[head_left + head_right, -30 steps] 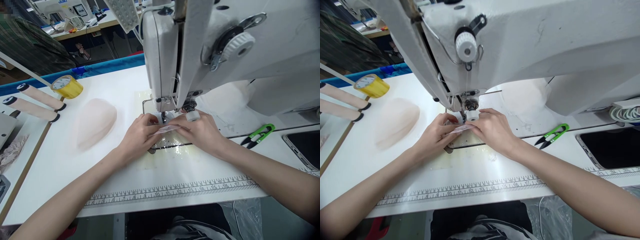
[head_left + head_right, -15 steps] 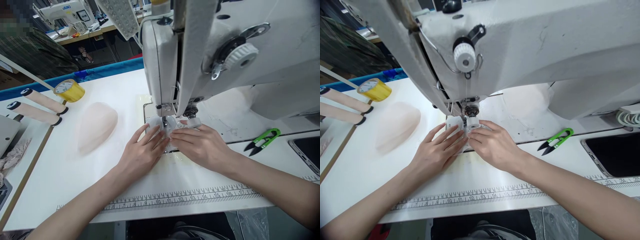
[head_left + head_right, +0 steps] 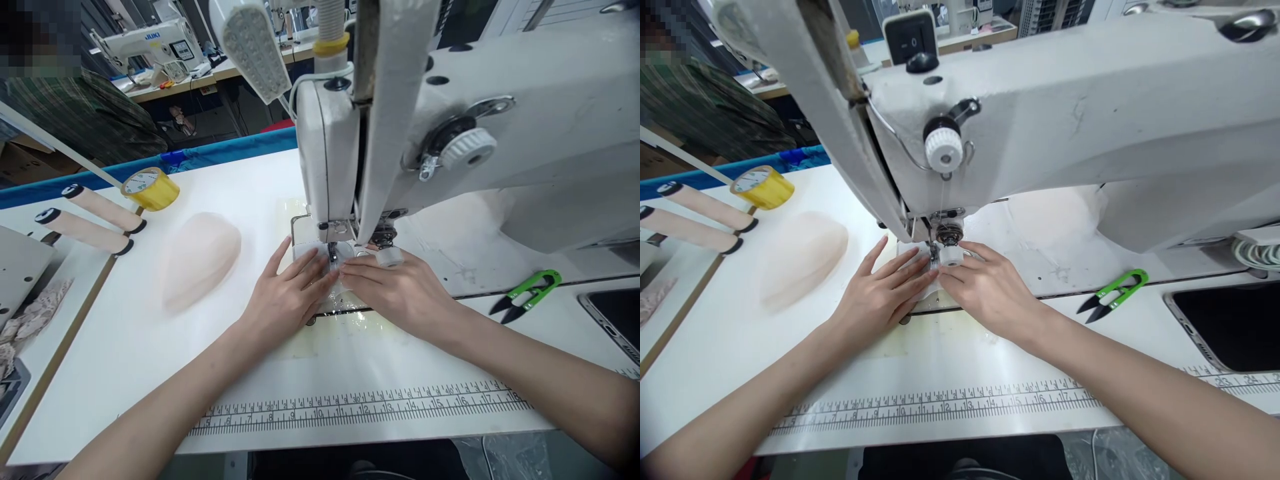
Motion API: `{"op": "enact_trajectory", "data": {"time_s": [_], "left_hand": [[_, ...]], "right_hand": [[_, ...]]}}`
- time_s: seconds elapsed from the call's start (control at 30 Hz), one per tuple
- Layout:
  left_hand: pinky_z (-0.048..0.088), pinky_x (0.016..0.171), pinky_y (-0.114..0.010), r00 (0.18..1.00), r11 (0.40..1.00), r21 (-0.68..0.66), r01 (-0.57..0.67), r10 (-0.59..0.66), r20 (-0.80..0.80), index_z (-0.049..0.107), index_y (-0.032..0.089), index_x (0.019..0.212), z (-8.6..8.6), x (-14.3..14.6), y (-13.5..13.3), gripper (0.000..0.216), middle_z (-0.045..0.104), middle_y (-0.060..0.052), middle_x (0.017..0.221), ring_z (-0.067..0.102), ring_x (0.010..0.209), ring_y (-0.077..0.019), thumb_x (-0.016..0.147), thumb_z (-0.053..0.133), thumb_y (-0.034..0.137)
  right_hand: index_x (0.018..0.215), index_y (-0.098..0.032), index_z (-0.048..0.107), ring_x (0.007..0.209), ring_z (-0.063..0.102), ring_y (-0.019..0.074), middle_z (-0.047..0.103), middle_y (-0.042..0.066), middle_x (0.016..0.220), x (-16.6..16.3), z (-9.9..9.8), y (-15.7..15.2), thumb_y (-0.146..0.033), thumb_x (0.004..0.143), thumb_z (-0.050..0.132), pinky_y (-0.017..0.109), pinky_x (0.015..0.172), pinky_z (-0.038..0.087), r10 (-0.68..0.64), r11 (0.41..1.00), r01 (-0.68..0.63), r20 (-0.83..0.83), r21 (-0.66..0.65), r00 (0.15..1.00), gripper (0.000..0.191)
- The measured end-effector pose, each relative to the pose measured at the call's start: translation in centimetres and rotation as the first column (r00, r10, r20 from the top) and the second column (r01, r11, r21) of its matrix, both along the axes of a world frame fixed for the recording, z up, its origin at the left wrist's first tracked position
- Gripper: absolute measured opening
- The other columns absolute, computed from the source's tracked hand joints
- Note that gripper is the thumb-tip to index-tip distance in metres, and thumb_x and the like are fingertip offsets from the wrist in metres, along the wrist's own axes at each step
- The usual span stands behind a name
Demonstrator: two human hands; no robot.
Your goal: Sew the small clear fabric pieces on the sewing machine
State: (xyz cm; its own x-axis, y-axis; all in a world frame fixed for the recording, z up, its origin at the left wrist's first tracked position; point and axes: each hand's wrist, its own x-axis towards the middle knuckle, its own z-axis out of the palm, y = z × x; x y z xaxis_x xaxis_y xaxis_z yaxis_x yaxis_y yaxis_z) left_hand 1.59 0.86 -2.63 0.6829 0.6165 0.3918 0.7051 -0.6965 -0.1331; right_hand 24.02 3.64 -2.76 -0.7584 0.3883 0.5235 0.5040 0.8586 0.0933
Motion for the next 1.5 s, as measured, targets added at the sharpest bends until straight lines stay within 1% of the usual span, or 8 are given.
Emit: {"op": "enact_trajectory", "data": {"time_s": [0.13, 0.3, 0.4, 0.6, 0.93, 1.1, 1.33, 1.5], "left_hand": [[0.03, 0.115, -0.055, 1.0, 0.999, 0.043, -0.01, 0.01, 0.007, 0.062, 0.018, 0.123, 0.0, 0.1, -0.1, 0.029, 0.066, -0.005, 0.123, 0.058, 0.121, -0.0232, 0.096, 0.051, 0.018], [0.033, 0.115, -0.047, 0.999, 0.993, 0.121, 0.009, -0.013, 0.035, 0.065, 0.015, 0.115, -0.1, 0.3, -0.3, 0.024, 0.07, -0.005, 0.114, 0.063, 0.112, -0.0187, 0.095, 0.053, 0.014], [0.033, 0.115, -0.047, 0.999, 0.994, 0.11, 0.006, -0.012, 0.047, 0.065, 0.014, 0.115, -0.1, 0.3, -0.3, 0.024, 0.07, -0.006, 0.113, 0.065, 0.109, -0.0187, 0.095, 0.052, 0.014], [0.026, 0.119, -0.05, 0.998, 0.998, 0.055, 0.012, -0.016, 0.063, 0.065, 0.012, 0.117, -0.2, 0.2, 0.0, 0.026, 0.07, -0.008, 0.115, 0.066, 0.109, -0.0195, 0.095, 0.051, 0.014], [0.027, 0.119, -0.053, 0.997, 0.999, 0.046, -0.003, -0.001, 0.082, 0.064, 0.015, 0.118, -0.3, 0.1, 0.5, 0.027, 0.069, -0.007, 0.117, 0.066, 0.109, -0.0191, 0.096, 0.048, 0.014], [0.021, 0.12, -0.055, 0.997, 1.0, 0.029, -0.012, 0.009, 0.081, 0.063, 0.014, 0.119, -0.3, 0.0, 0.7, 0.028, 0.068, -0.007, 0.118, 0.065, 0.11, -0.0197, 0.096, 0.048, 0.014], [0.016, 0.122, -0.056, 0.992, 1.0, -0.007, -0.026, 0.027, 0.12, 0.064, 0.018, 0.121, -0.5, -0.2, 1.0, 0.03, 0.068, -0.006, 0.119, 0.064, 0.112, -0.0202, 0.096, 0.048, 0.015], [0.016, 0.122, -0.057, 0.992, 0.999, -0.002, -0.037, 0.037, 0.121, 0.063, 0.018, 0.122, -0.7, -0.1, 1.1, 0.03, 0.067, -0.005, 0.12, 0.064, 0.112, -0.0205, 0.097, 0.047, 0.016]], "right_hand": [[0.096, -0.015, 0.071, 0.084, 0.068, 0.0179, 0.072, 0.005, 0.105, 0.1, -0.1, 0.0, 0.002, 0.094, 0.043, 0.039, 0.104, 0.045, -0.007, 1.0, 0.007, 0.011, 0.018, 1.0, 0.033], [0.098, -0.014, 0.07, 0.089, 0.068, 0.018, 0.072, 0.004, 0.106, 0.1, -0.6, -0.1, 0.0, 0.095, 0.045, 0.041, 0.105, 0.045, -0.001, 1.0, 0.001, -0.01, 0.027, 1.0, 0.029], [0.098, -0.015, 0.071, 0.092, 0.068, 0.0185, 0.071, 0.004, 0.107, 0.1, -0.7, 0.0, -0.001, 0.094, 0.049, 0.04, 0.105, 0.045, -0.006, 1.0, 0.006, -0.001, 0.014, 1.0, 0.026], [0.1, -0.011, 0.07, 0.09, 0.069, 0.0196, 0.071, 0.007, 0.106, 0.0, -0.6, 0.1, 0.001, 0.092, 0.048, 0.041, 0.105, 0.045, -0.006, 1.0, 0.006, 0.006, 0.011, 1.0, 0.027], [0.1, -0.011, 0.07, 0.095, 0.067, 0.0216, 0.071, 0.008, 0.107, -0.1, -0.8, 0.5, 0.0, 0.093, 0.047, 0.042, 0.104, 0.047, -0.013, 1.0, 0.013, 0.019, -0.008, 1.0, 0.026], [0.102, -0.012, 0.069, 0.1, 0.065, 0.0219, 0.071, 0.007, 0.109, -0.2, -0.7, 0.5, 0.001, 0.093, 0.046, 0.043, 0.105, 0.046, -0.03, 1.0, 0.031, 0.052, -0.007, 0.998, 0.028], [0.107, -0.008, 0.069, 0.105, 0.064, 0.0257, 0.069, 0.011, 0.111, -0.2, -0.8, 0.7, 0.003, 0.091, 0.048, 0.045, 0.106, 0.044, -0.032, 0.999, 0.035, 0.065, -0.04, 0.997, 0.029], [0.108, -0.011, 0.068, 0.106, 0.064, 0.0233, 0.069, 0.009, 0.112, -0.4, -0.7, 0.8, 0.004, 0.09, 0.046, 0.043, 0.106, 0.045, -0.059, 0.998, 0.061, 0.095, -0.022, 0.994, 0.032]]}}
